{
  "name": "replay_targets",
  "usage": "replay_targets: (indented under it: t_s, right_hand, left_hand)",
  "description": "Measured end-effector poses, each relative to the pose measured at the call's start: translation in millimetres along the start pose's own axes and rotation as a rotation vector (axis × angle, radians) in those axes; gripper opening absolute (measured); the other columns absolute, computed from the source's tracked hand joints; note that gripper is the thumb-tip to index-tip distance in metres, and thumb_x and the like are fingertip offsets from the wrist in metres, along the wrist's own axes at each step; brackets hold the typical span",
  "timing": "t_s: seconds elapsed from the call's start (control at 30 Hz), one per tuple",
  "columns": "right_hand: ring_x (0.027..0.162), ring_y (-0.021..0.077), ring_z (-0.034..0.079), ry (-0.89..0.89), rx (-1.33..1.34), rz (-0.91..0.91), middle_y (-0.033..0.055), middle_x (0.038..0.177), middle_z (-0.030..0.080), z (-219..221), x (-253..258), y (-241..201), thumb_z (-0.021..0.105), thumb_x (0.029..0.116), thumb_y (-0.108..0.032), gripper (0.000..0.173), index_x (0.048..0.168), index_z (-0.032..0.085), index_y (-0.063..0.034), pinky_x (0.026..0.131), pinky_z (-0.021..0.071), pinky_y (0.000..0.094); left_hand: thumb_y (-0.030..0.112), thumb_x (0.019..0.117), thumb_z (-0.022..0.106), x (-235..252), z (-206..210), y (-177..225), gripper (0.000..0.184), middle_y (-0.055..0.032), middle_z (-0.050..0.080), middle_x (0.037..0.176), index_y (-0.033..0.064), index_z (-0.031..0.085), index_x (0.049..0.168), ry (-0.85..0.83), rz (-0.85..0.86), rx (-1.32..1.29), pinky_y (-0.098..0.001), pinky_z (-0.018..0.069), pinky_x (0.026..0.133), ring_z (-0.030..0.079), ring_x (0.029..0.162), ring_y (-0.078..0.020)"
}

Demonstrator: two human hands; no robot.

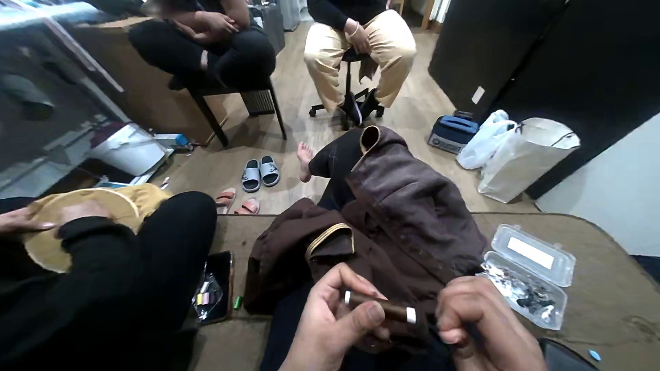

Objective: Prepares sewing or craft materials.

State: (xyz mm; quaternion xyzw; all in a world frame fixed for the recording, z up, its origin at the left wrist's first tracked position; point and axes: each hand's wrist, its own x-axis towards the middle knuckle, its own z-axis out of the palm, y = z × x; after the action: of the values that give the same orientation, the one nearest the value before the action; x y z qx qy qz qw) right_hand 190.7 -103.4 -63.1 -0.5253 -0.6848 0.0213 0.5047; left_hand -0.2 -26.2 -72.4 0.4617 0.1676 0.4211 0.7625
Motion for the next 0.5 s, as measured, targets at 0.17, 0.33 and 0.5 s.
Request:
replay_targets:
  t_s: [0.17, 0.33, 0.5]
  right_hand:
    - [0.094, -0.0068, 0.06, 0.038, 0.228, 0.125, -0.008, 0.098, 0.061, -7, 0, 7, 0.051, 0.1079, -0.037, 0.024, 0.101, 0.059, -0.0167, 0.081, 0.0496, 0.0089]
    - [0.107, 0.008, 0.062, -0.041, 0.069, 0.033, 0.0025, 0.11, 0.066, 0, 0, -3, 0.069, 0.0977, -0.041, 0.035, 0.117, 0.062, -0.0129, 0.094, 0.0499, 0.0211]
    - [0.104, 0.0083, 0.063, -0.021, 0.091, -0.047, 0.0034, 0.102, 0.067, 9, 0, -3, 0.074, 0.0955, -0.022, 0.018, 0.107, 0.068, -0.0103, 0.096, 0.0497, 0.0176]
  left_hand:
    - [0.018, 0.087, 0.08, 1, -2, -3, 0.021, -0.0032, 0.072, 0.103, 0.011, 0.066, 0.101, 0.0, -0.021, -0.064, -0.0245, 0.0628, 0.071, 0.073, 0.083, -0.009]
    - [0.021, 0.0888, 0.078, 0, 5, -8, 0.021, 0.0057, 0.072, 0.103, 0.0166, 0.064, 0.105, 0.032, 0.181, 0.238, -0.0203, 0.0617, 0.077, 0.072, 0.09, -0.0027]
    - [0.024, 0.0893, 0.076, -1, 6, -5, 0.019, 0.0098, 0.07, 0.096, 0.0177, 0.066, 0.104, 0.027, 0.167, 0.249, -0.0163, 0.0596, 0.068, 0.068, 0.078, 0.0026]
